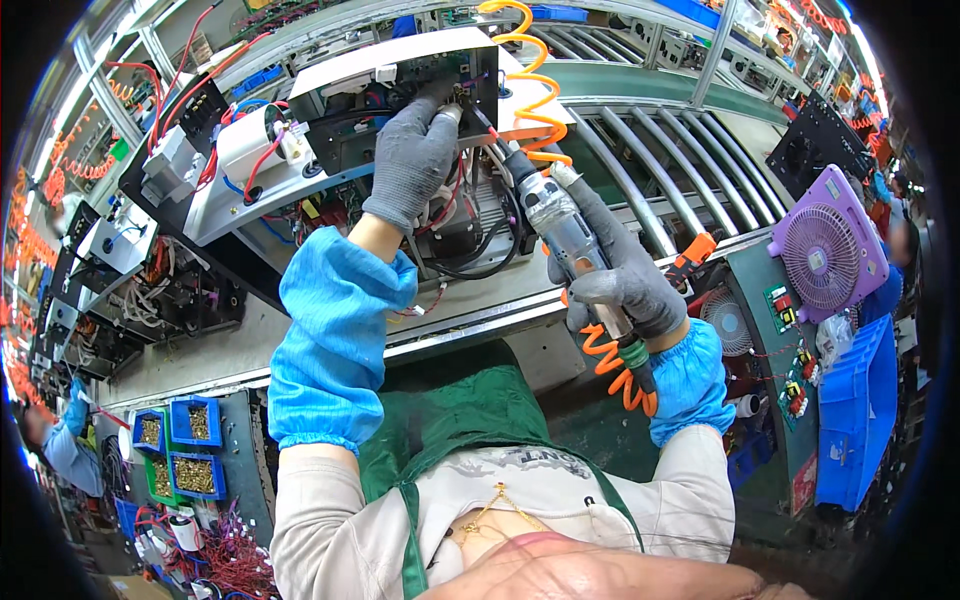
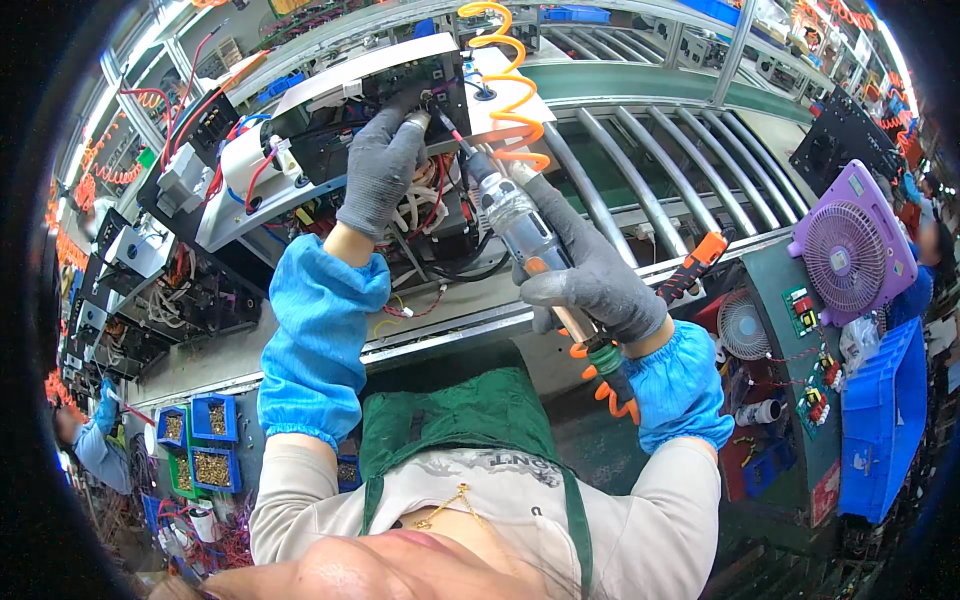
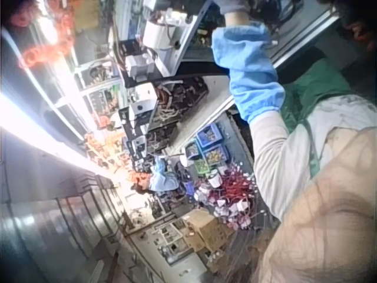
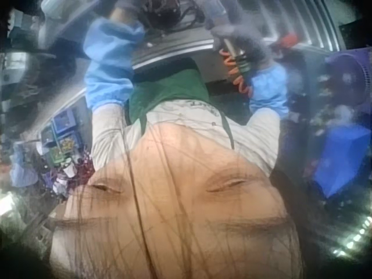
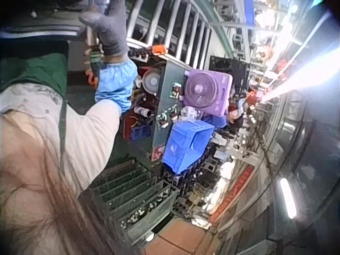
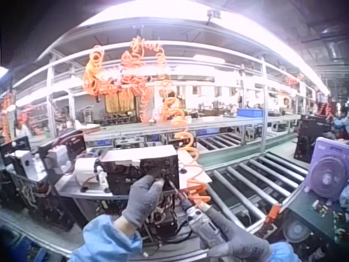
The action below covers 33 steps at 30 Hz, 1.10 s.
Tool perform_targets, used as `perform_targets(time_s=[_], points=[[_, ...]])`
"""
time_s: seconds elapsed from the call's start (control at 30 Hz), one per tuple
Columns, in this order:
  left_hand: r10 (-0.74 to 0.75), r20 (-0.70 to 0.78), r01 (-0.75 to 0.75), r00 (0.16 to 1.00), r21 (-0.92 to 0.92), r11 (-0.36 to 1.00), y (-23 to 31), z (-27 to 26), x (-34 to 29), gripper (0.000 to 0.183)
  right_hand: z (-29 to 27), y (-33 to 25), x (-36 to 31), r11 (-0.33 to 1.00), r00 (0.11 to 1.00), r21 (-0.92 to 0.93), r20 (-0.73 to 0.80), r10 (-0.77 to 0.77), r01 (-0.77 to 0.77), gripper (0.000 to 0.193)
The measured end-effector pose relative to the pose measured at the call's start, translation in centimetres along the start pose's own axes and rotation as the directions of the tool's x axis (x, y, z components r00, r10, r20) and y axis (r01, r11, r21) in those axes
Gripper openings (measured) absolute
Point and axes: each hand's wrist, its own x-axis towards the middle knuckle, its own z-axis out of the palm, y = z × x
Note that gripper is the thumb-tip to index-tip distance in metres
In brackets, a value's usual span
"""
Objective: The person assembles an electronic device by inserting a circuit board into a metal chassis and securing it with a pneumatic screwdriver. They handle various wires and components, using tools to tighten screws and organize the internal wiring of the unit.
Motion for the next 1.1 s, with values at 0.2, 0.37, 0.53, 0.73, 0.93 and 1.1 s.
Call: perform_targets(time_s=[0.2, 0.37, 0.53, 0.73, 0.93, 1.1], points=[[0.018, 0.057, -0.024, 0.998, 0.12, 0.993, 2.3, 1.0, 1.3, 0.029, -0.5, -1.6, -0.2, 0.995, 0.999, -0.094, -0.029, -0.035, 0.032, 0.09], [0.134, 0.073, -0.145, 0.988, 0.176, 0.974, 1.5, 1.8, 1.7, 0.035, -1.0, -2.9, 0.3, 0.955, 0.998, -0.296, -0.056, -0.036, 0.018, 0.084], [0.048, 0.129, -0.073, 0.99, 0.204, 0.976, 1.9, 1.5, 1.6, 0.03, -1.4, -3.5, 1.0, 0.93, 1.0, -0.368, -0.018, -0.02, 0.012, 0.079], [0.061, 0.088, -0.078, 0.994, 0.194, 0.978, 1.4, 1.0, -0.3, 0.031, -0.2, -3.9, 1.6, 0.872, 0.996, -0.488, -0.045, -0.072, 0.041, 0.079], [-0.134, 0.494, 0.34, 0.859, -0.355, 0.871, 4.0, 1.0, -1.0, 0.031, 1.3, -5.6, 0.7, 0.846, 0.996, -0.53, -0.09, 0.012, -0.058, 0.071], [0.594, 0.205, -0.612, 0.778, 0.03, 0.79, 1.4, 1.9, -0.4, 0.028, 2.1, -6.9, 1.3, 0.604, 0.999, -0.797, -0.033, -0.029, -0.009, 0.074]])
